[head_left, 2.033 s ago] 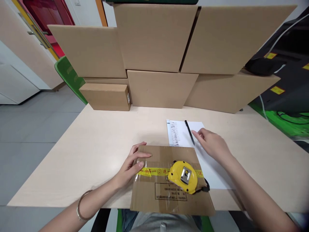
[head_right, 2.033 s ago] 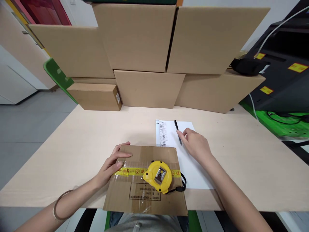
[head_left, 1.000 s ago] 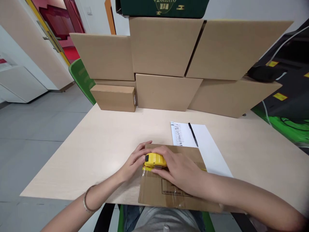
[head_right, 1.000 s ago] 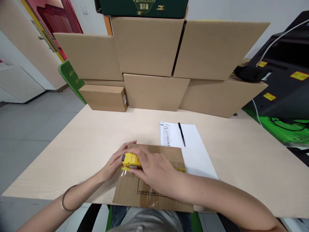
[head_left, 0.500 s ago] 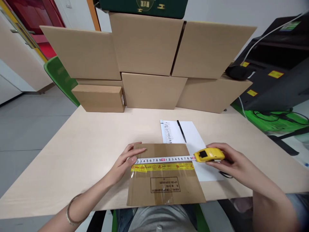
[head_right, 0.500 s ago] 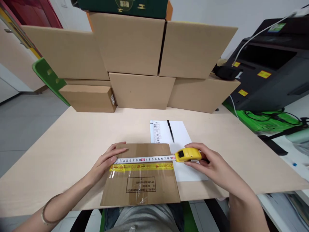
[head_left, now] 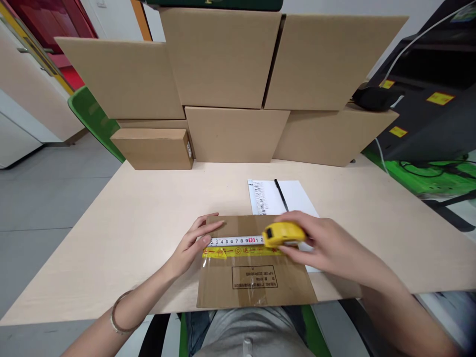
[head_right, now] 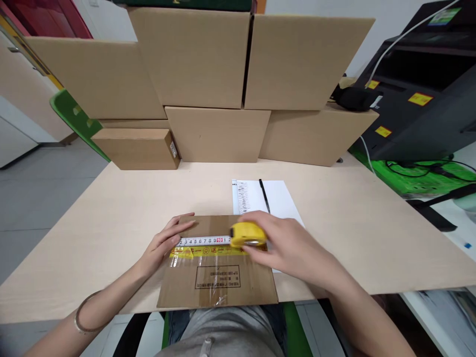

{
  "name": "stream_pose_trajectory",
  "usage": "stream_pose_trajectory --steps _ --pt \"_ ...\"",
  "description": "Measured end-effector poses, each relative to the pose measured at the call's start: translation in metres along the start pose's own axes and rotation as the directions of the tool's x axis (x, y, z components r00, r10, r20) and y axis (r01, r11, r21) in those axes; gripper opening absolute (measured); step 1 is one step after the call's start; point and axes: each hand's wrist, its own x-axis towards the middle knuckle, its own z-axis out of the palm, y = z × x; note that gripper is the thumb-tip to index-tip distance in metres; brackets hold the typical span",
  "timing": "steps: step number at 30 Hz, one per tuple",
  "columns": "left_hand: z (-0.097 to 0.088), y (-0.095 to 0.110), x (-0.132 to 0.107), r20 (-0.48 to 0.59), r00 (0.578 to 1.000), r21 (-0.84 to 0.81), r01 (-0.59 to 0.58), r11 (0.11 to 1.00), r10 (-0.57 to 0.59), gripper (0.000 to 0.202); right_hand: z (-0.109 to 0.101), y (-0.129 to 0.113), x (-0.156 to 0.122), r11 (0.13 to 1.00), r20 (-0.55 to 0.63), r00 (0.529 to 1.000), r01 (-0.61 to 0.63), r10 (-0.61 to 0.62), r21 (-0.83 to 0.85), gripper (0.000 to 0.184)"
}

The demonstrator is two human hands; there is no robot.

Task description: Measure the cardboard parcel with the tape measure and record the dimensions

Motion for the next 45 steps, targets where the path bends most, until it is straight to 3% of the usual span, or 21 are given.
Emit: stream_pose_trajectory --steps 2,6,8,10,13,15,17,20,24,29,33,37,45 --pt "0.0 -0.005 -0.001 -0.009 1.0 -0.001 -0.025 1.0 0.025 0.042 0.015 -0.027 0.036 0.986 0.072 0.987 0.151 -0.145 -0.073 0.037" --pt "0.003 -0.018 -0.001 -0.081 0.995 -0.136 -0.074 0.988 0.063 0.064 0.042 -0.059 0.088 0.9 0.15 0.9 0.425 -0.409 -0.098 0.042" --pt "0.003 -0.021 0.0 -0.102 0.994 -0.168 -0.062 0.984 0.045 0.073 0.04 -0.06 0.095 0.862 0.131 0.859 0.504 -0.494 -0.052 0.04" --pt "0.0 -0.015 0.0 -0.067 0.996 -0.099 -0.058 0.993 0.051 0.079 0.026 -0.052 0.087 0.833 0.078 0.829 0.553 -0.554 0.036 0.039" --pt "-0.002 0.014 -0.006 -0.034 0.995 0.121 -0.089 0.989 0.093 0.076 -0.007 -0.034 0.058 0.836 0.054 0.842 0.521 -0.536 0.173 0.044" --pt "0.004 0.044 -0.014 -0.083 0.987 0.278 -0.112 0.954 0.14 0.056 -0.024 -0.023 0.035 0.854 0.144 0.855 0.456 -0.498 0.249 0.043" --pt "0.018 0.073 -0.024 0.058 0.982 0.311 -0.19 0.931 0.182 0.049 -0.028 -0.016 0.017 0.856 0.274 0.824 0.41 -0.495 0.314 0.043" --pt "0.046 0.098 -0.034 0.317 0.929 0.259 -0.277 0.925 0.19 0.048 -0.017 -0.015 0.003 0.864 0.408 0.765 0.396 -0.498 0.31 0.041" --pt "0.069 0.096 -0.032 0.483 0.845 0.457 -0.467 0.757 0.23 0.033 -0.005 -0.016 0.005 0.894 0.441 0.778 0.382 -0.449 0.235 0.033" --pt "0.07 0.089 -0.023 0.639 0.737 0.537 -0.633 0.557 0.221 0.05 -0.019 -0.001 0.035 0.876 0.392 0.788 0.384 -0.476 0.291 0.033" --pt "0.075 0.087 -0.021 0.643 0.741 0.613 -0.648 0.451 0.191 0.051 -0.033 0.026 0.077 0.882 0.376 0.803 0.374 -0.463 0.288 0.039" --pt "0.079 0.085 -0.021 0.646 0.745 0.638 -0.647 0.419 0.166 0.053 -0.04 0.051 0.113 0.893 0.324 0.839 0.36 -0.436 0.27 0.034" --pt "0.077 0.083 -0.02 0.63 0.753 0.643 -0.643 0.416 0.19 0.056 -0.037 0.068 0.131 0.9 0.333 0.844 0.342 -0.42 0.269 0.034"
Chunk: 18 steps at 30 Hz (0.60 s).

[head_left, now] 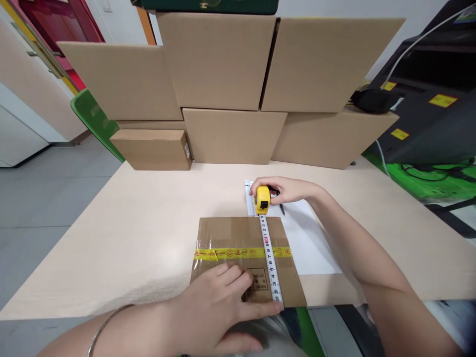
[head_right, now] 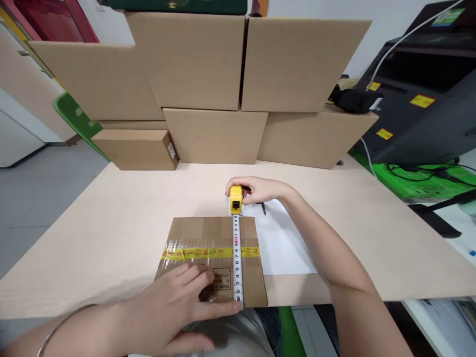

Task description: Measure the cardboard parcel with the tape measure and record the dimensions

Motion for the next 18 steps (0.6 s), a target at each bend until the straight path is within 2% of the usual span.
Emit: stream_pose_trajectory --steps 3,7,9,12,14,16,17,18 --pt "0.001 0.001 0.0 -0.024 1.0 0.013 -0.006 1.0 0.006 0.056 0.0 -0.009 -0.003 1.0 -0.02 1.0 -0.004 0.004 -0.013 0.036" --pt "0.003 0.001 0.0 -0.057 0.998 0.054 -0.024 0.998 0.027 0.054 0.009 -0.038 -0.019 0.996 -0.067 0.998 0.015 -0.021 -0.083 0.035" --pt "0.005 0.001 0.0 -0.077 0.996 0.064 -0.051 0.997 0.056 0.053 0.023 -0.057 -0.029 0.994 -0.052 0.998 0.03 -0.036 -0.108 0.039" --pt "0.006 0.002 0.0 -0.13 0.988 0.058 -0.076 0.995 0.083 0.059 0.055 -0.083 -0.045 0.99 -0.024 0.999 0.032 -0.035 -0.138 0.048" --pt "0.004 0.004 -0.003 -0.161 0.985 -0.025 -0.061 0.998 0.056 0.061 0.078 -0.096 -0.057 0.989 -0.016 1.0 0.004 -0.006 -0.148 0.048" --pt "-0.001 0.002 -0.011 -0.189 0.982 -0.232 -0.022 0.973 -0.022 0.056 0.096 -0.102 -0.072 0.995 -0.007 0.999 -0.049 0.049 -0.09 0.045" --pt "-0.003 0.0 -0.017 -0.215 0.972 -0.352 0.015 0.936 -0.096 0.053 0.102 -0.103 -0.082 0.996 -0.006 0.997 -0.078 0.078 -0.031 0.045" --pt "-0.004 -0.004 -0.024 -0.258 0.945 -0.461 0.064 0.885 -0.203 0.052 0.106 -0.1 -0.092 0.993 -0.023 0.994 -0.108 0.109 0.039 0.046"
